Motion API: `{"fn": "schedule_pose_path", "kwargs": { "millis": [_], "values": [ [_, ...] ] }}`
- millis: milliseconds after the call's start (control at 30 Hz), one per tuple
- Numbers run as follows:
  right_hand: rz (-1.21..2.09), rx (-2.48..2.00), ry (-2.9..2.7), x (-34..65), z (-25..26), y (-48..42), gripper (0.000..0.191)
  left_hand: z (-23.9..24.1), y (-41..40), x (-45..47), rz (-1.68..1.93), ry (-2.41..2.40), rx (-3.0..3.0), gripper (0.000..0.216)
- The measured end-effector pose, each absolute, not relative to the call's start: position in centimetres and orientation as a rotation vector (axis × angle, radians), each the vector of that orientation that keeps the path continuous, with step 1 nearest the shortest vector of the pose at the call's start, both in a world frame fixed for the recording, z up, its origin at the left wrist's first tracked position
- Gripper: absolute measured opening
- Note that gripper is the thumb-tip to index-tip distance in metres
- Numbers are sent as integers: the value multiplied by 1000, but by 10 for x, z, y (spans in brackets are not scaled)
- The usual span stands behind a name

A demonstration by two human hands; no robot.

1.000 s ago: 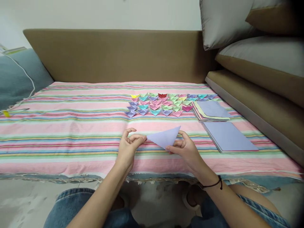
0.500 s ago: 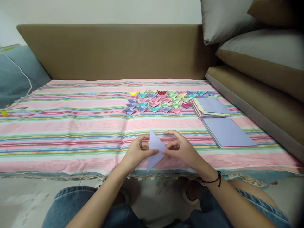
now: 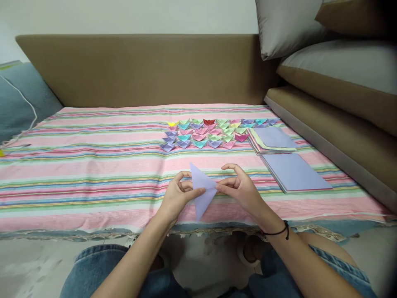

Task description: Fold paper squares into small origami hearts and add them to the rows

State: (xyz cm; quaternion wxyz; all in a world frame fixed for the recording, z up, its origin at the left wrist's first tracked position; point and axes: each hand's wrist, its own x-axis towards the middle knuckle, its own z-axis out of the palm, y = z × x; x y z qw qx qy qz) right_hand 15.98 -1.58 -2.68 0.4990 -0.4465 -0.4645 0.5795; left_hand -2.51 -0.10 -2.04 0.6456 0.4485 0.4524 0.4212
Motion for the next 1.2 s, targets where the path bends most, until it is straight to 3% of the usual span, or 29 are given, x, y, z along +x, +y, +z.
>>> {"fn": "schedule_pose_path", "kwargs": {
  "millis": [400, 500, 633, 767, 1067, 1200],
  "values": [
    [1382, -1120, -1054, 144, -36, -19, 51, -28, -5, -22, 1107, 1024, 983, 40],
    [1358, -1095, -1024, 143, -35, -18, 46, -31, -5, -21, 1121, 999, 949, 37],
    [1369, -1109, -1010, 143, -36, -14, 24, -34, -5, -20, 1122, 1001, 918, 38],
    [1309, -1092, -1053, 145, -36, -13, 22, -33, -7, -19, 1107, 1013, 927, 41],
    [1290, -1091, -1082, 145, -35, -13, 14, -31, -7, -16, 993, 1032, 1053, 34],
    [1272, -1105, -1199, 159, -27, -11, 14, -18, -6, -26, 782, 965, 1171, 33]
  ]
}}
